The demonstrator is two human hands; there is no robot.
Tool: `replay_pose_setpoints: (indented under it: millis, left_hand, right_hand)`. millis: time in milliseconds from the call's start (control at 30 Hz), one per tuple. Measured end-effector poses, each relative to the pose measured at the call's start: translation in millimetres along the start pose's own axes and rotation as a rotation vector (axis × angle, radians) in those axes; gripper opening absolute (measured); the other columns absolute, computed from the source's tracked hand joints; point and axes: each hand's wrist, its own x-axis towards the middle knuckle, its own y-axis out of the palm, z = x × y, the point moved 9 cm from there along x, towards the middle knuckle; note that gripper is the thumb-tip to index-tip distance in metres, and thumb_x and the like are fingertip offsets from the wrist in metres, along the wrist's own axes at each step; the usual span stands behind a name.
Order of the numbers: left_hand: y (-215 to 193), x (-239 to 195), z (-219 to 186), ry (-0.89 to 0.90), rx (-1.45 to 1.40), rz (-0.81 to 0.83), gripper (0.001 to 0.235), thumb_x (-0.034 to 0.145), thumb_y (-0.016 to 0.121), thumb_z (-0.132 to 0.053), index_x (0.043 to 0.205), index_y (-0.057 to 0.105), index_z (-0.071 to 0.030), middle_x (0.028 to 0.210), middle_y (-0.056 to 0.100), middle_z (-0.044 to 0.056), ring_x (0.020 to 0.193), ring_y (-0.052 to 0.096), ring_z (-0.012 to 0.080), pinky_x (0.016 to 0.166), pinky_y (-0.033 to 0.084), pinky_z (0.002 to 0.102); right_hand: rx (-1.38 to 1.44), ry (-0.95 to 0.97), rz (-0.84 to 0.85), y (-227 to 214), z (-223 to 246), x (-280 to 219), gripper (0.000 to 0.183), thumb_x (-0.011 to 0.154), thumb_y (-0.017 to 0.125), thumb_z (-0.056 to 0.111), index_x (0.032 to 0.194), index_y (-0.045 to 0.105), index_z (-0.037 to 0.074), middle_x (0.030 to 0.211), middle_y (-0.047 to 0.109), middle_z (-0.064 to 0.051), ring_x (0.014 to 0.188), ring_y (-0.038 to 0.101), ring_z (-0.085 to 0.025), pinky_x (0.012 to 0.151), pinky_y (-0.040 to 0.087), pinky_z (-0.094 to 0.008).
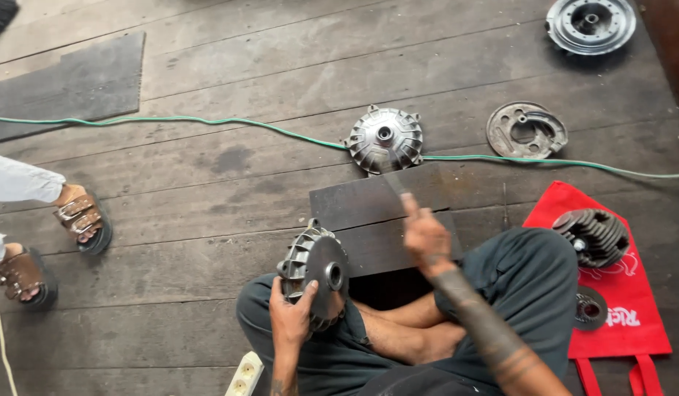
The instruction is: Cleaning a metal motorcycle engine cover using a wire brush while sitting on the floor.
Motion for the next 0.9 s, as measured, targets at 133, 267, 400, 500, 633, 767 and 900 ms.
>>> replay_pose_setpoints:
  millis: [133, 267, 400, 500, 633, 767, 900]
  left_hand:
    - [-2, -3, -5, -0.047, 0.05, -0.002, 0.04, 0.075, 0.081, -0.026, 0.109, 0.069, -0.009, 0.101, 0.08, 0.006, 0.09, 0.072, 0.017, 0.084, 0.055, 0.03]
    - [-6, -2, 2, -0.072, 0.001, -0.02, 0.04, 0.076, 0.082, -0.022, 0.111, 0.068, -0.008, 0.103, 0.08, 0.008, 0.09, 0.072, 0.0187, 0.084, 0.056, 0.031]
    - [-7, 1, 2, -0.074, -0.016, -0.013, 0.041, 0.077, 0.081, -0.023, 0.113, 0.068, -0.008, 0.104, 0.08, 0.009, 0.092, 0.073, 0.0206, 0.084, 0.057, 0.033]
    - [-9, 2, 2, -0.089, 0.019, -0.014, 0.044, 0.076, 0.081, -0.026, 0.115, 0.068, -0.009, 0.106, 0.079, 0.008, 0.094, 0.073, 0.0208, 0.086, 0.056, 0.033]
    - [-10, -2, -2, -0.101, 0.006, -0.024, 0.044, 0.075, 0.081, -0.025, 0.114, 0.068, -0.008, 0.105, 0.079, 0.009, 0.094, 0.073, 0.0213, 0.085, 0.056, 0.033]
    - [-9, -2, -4, -0.137, 0.002, -0.016, 0.047, 0.076, 0.079, -0.027, 0.117, 0.066, -0.008, 0.107, 0.079, 0.011, 0.095, 0.073, 0.0223, 0.086, 0.057, 0.033]
    - [-11, 3, 5, -0.108, 0.024, -0.015, 0.051, 0.075, 0.079, -0.03, 0.118, 0.066, -0.007, 0.106, 0.079, 0.01, 0.093, 0.072, 0.0205, 0.086, 0.055, 0.032]
  right_hand:
    - [-0.185, -0.227, -0.078, 62, 55, -8, 0.075, 0.085, 0.048, 0.01, 0.157, 0.043, 0.03, 0.088, 0.048, -0.007, 0.065, 0.052, -0.026, 0.044, 0.045, -0.04]
    - [-0.107, -0.253, -0.001, 77, 67, -7, 0.066, 0.092, 0.057, 0.027, 0.156, 0.041, 0.026, 0.109, 0.053, -0.012, 0.092, 0.053, -0.029, 0.074, 0.045, -0.043]
    - [0.077, -0.232, -0.125, 62, 41, 29, 0.063, 0.103, 0.039, 0.052, 0.159, 0.038, 0.023, 0.155, 0.047, -0.02, 0.143, 0.045, -0.035, 0.105, 0.044, -0.051]
    - [-0.125, -0.291, 0.099, 85, 22, 47, 0.072, 0.101, 0.032, 0.064, 0.16, 0.032, 0.024, 0.17, 0.019, -0.013, 0.157, 0.014, -0.03, 0.126, 0.003, -0.052]
    - [-0.194, -0.275, 0.208, 83, 11, 50, 0.078, 0.099, 0.02, 0.071, 0.163, 0.019, 0.028, 0.172, 0.006, -0.005, 0.159, 0.002, -0.025, 0.124, -0.008, -0.056]
    - [-0.185, -0.159, 0.322, 66, -3, 57, 0.082, 0.097, 0.008, 0.071, 0.164, 0.005, 0.024, 0.172, -0.009, -0.007, 0.158, -0.009, -0.026, 0.123, -0.012, -0.056]
    - [-0.235, -0.05, 0.333, 60, -33, 64, 0.076, 0.099, 0.006, 0.066, 0.164, -0.003, 0.026, 0.171, -0.016, -0.006, 0.158, -0.012, -0.025, 0.123, -0.012, -0.054]
